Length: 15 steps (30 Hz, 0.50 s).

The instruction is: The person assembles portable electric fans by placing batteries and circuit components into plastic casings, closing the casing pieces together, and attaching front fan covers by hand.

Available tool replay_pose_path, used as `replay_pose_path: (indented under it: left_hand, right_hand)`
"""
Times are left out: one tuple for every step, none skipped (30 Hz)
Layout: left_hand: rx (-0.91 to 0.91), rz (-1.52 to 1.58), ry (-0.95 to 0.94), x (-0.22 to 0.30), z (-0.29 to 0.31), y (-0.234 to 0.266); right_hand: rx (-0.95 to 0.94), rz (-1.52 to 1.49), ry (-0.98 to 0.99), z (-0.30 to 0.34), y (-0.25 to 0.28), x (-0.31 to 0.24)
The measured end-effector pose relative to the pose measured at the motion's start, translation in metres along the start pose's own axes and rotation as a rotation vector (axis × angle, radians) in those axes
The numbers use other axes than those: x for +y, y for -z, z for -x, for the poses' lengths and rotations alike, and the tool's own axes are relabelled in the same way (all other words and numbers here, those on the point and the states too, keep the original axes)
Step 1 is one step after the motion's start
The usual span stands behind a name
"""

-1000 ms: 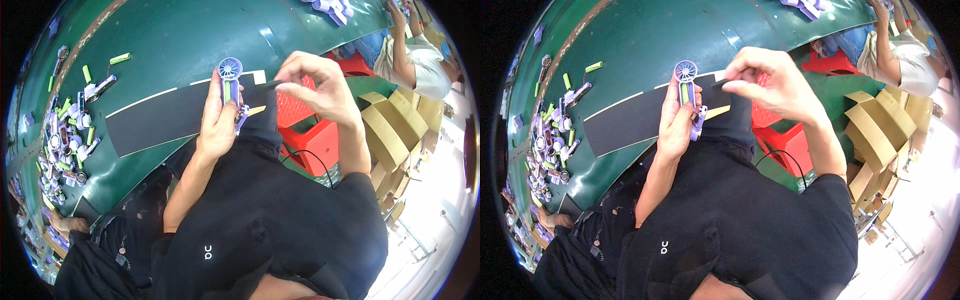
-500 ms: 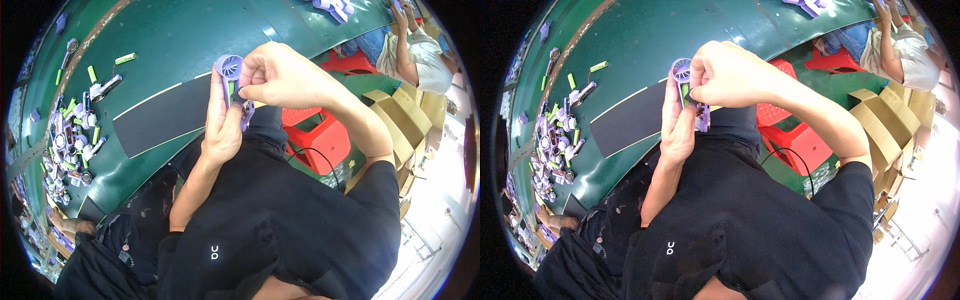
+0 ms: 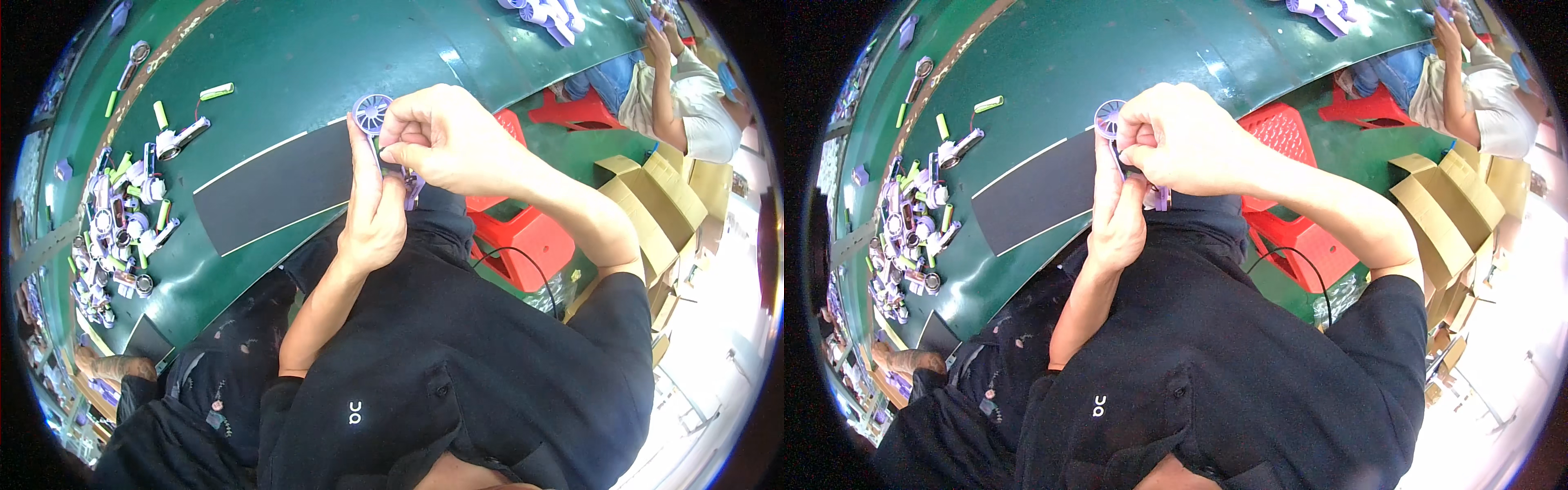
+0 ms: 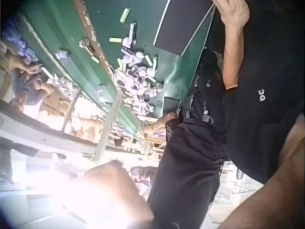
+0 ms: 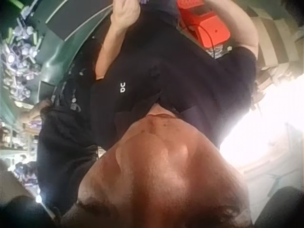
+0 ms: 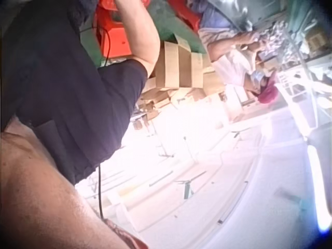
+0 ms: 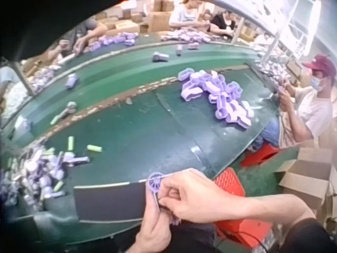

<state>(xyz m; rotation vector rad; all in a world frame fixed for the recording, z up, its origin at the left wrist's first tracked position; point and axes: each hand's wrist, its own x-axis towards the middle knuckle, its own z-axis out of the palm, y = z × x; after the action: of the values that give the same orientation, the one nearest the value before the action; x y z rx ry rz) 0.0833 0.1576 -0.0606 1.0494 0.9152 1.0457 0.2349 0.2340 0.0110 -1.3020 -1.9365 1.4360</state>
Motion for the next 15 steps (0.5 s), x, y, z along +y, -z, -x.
replay_pose_path:
  left_hand:
    - [0.008, -0.089, -0.032, -0.003, 0.0, 0.001]
    - [0.016, -0.177, -0.065, -0.003, -0.001, 0.002]
    - [0.017, -0.178, -0.066, -0.002, -0.001, 0.002]
    - [0.015, -0.145, -0.051, 0.001, -0.001, 0.001]
    - [0.013, -0.111, -0.038, 0.004, -0.001, 0.0]
    - [0.014, -0.112, -0.04, 0.002, -0.002, 0.001]
    - [0.016, -0.059, -0.03, -0.002, -0.002, 0.002]
    - [0.021, -0.007, -0.019, -0.004, -0.001, 0.003]
    - [0.016, -0.007, -0.019, 0.013, -0.005, -0.001]
    - [0.166, 0.408, 0.229, 0.035, -0.007, -0.004]
    - [0.32, 0.821, 0.477, 0.049, -0.007, -0.007]
    - [0.32, 0.818, 0.476, 0.041, -0.005, -0.008]
    - [0.244, 0.396, 0.242, 0.024, 0.0, -0.008]
    - [0.16, -0.022, 0.007, 0.005, 0.004, -0.007]
    - [0.134, -0.236, -0.134, -0.006, 0.003, -0.002]
  right_hand:
    - [0.0, -0.001, 0.002, 0.001, -0.001, -0.001]
    - [0.026, 0.11, 0.022, 0.002, -0.002, -0.006]
    - [0.052, 0.22, 0.043, 0.003, -0.002, -0.009]
    - [0.052, 0.22, 0.045, 0.002, -0.003, -0.008]
    - [0.069, 0.239, 0.082, 0.003, -0.005, -0.005]
    - [0.085, 0.258, 0.118, 0.003, -0.006, -0.002]
    - [0.086, 0.259, 0.121, 0.003, -0.007, 0.002]
    - [0.101, 0.212, 0.136, 0.004, -0.007, 0.006]
    - [0.123, 0.167, 0.146, 0.005, -0.006, 0.011]
    - [0.128, 0.167, 0.144, 0.004, -0.006, 0.016]
    - [0.126, 0.153, 0.223, 0.002, -0.006, 0.02]
    - [0.123, 0.138, 0.302, 0.0, -0.005, 0.022]
    - [0.126, 0.137, 0.304, -0.001, -0.005, 0.022]
    - [0.089, 0.116, 0.309, -0.003, -0.003, 0.022]
    - [0.056, 0.095, 0.314, -0.004, -0.002, 0.022]
